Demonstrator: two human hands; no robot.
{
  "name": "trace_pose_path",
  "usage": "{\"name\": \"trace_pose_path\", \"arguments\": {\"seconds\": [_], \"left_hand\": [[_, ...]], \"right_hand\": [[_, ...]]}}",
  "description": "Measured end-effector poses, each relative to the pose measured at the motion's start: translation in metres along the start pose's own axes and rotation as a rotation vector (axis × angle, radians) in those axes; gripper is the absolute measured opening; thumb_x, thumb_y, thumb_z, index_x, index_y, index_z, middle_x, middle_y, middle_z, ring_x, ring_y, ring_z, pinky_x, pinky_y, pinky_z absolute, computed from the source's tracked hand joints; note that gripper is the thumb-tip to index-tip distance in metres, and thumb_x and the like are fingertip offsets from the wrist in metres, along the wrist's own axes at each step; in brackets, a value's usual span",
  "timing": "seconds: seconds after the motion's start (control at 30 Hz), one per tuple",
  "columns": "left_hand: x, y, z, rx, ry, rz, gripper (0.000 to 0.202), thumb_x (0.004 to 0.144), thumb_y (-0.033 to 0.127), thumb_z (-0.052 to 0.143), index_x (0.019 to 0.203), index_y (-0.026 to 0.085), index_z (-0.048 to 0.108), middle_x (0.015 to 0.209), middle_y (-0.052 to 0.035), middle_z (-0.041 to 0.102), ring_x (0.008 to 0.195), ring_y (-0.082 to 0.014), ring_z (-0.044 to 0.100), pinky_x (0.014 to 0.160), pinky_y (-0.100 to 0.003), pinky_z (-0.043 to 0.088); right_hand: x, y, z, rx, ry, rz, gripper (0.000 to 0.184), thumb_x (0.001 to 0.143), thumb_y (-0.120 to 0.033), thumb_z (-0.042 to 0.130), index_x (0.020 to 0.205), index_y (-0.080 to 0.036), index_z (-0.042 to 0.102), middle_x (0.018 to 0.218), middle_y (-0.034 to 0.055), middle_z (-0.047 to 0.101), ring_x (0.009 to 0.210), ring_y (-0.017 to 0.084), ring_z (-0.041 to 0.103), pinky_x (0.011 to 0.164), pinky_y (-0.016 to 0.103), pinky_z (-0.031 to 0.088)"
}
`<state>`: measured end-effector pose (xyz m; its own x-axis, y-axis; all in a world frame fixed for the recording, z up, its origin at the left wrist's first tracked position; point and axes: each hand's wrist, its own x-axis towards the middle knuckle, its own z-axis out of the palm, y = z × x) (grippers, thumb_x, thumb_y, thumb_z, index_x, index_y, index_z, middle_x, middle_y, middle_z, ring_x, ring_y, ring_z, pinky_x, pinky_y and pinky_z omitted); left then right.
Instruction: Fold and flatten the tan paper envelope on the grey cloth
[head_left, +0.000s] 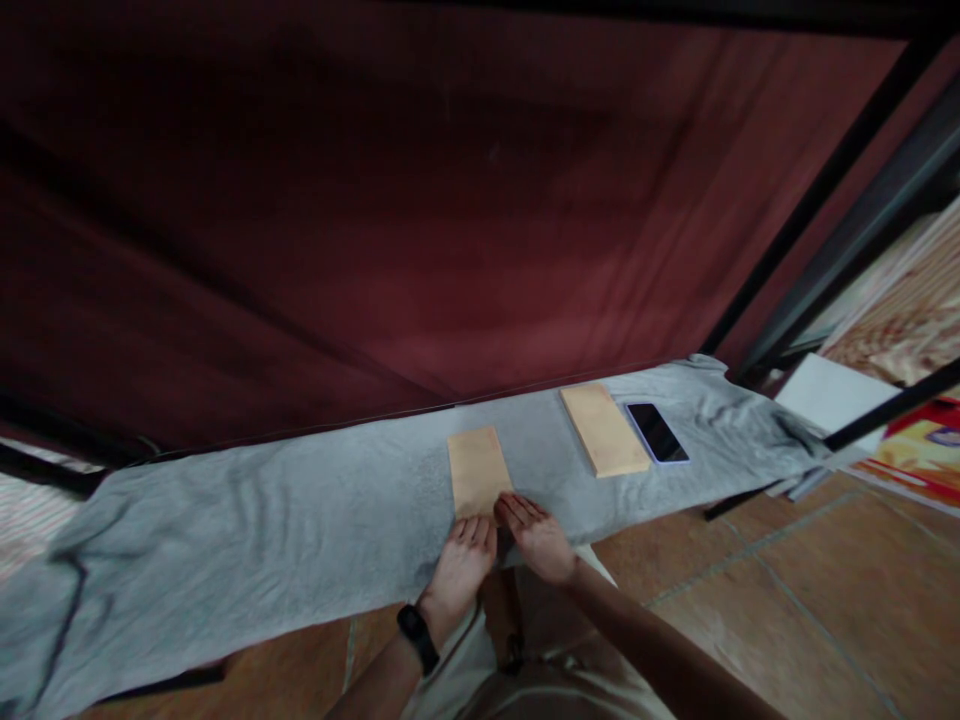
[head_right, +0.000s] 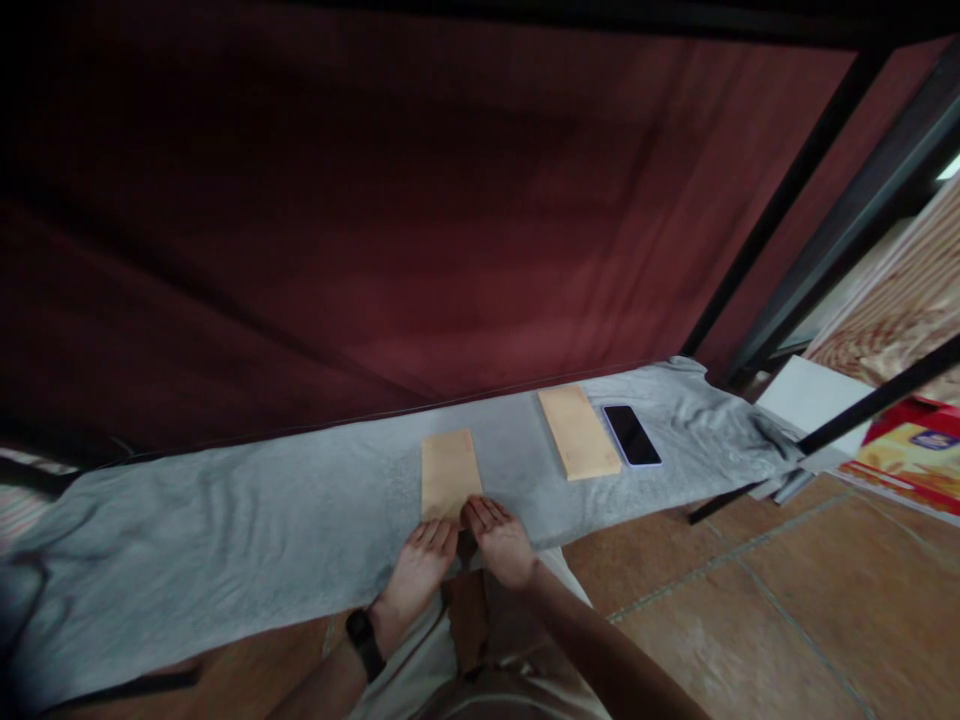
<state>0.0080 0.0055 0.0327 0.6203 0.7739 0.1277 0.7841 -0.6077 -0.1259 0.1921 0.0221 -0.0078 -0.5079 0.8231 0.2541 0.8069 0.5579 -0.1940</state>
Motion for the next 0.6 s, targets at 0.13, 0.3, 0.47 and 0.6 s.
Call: {"name": "trace_pose_path", "arguments": {"seconds": [0.13, 0.3, 0.47, 0.6], "left_hand": [[-0.001, -0.019, -0.011, 0.021, 0.023, 0.002, 0.035, 0.089, 0.000, 0.045, 0.112, 0.016, 0.065, 0.111, -0.0101, 0.069, 0.105, -0.0237, 0.063, 0.094, -0.040, 0.049], [0.007, -0.042, -0.031, 0.015, 0.083, -0.045, 0.028, 0.097, 0.011, 0.043, 0.111, 0.018, 0.066, 0.110, -0.0097, 0.070, 0.101, -0.0231, 0.064, 0.090, -0.038, 0.049], [0.013, -0.055, -0.075, 0.007, 0.220, -0.009, 0.035, 0.093, 0.006, 0.044, 0.118, 0.018, 0.065, 0.102, -0.0094, 0.071, 0.097, -0.0240, 0.065, 0.086, -0.038, 0.050], [0.018, -0.066, -0.114, -0.068, 0.448, -0.024, 0.034, 0.093, 0.007, 0.045, 0.117, 0.019, 0.066, 0.096, -0.0085, 0.072, 0.092, -0.0229, 0.066, 0.086, -0.036, 0.049]], "right_hand": [[0.004, 0.010, -0.015, -0.016, -0.030, -0.016, 0.056, 0.089, -0.002, 0.046, 0.143, -0.017, 0.051, 0.147, 0.0102, 0.055, 0.130, 0.021, 0.056, 0.101, 0.032, 0.052], [0.014, 0.017, -0.042, -0.031, 0.000, -0.030, 0.059, 0.090, 0.001, 0.042, 0.144, -0.020, 0.050, 0.144, 0.0074, 0.058, 0.127, 0.020, 0.059, 0.099, 0.030, 0.053], [0.024, 0.015, -0.085, 0.005, 0.070, -0.037, 0.058, 0.089, 0.000, 0.045, 0.142, -0.021, 0.051, 0.134, 0.0092, 0.064, 0.115, 0.020, 0.066, 0.091, 0.030, 0.058], [0.029, 0.015, -0.118, 0.251, 0.242, 0.054, 0.050, 0.092, -0.004, 0.043, 0.135, -0.023, 0.059, 0.125, 0.0087, 0.069, 0.103, 0.022, 0.071, 0.089, 0.033, 0.059]]}}
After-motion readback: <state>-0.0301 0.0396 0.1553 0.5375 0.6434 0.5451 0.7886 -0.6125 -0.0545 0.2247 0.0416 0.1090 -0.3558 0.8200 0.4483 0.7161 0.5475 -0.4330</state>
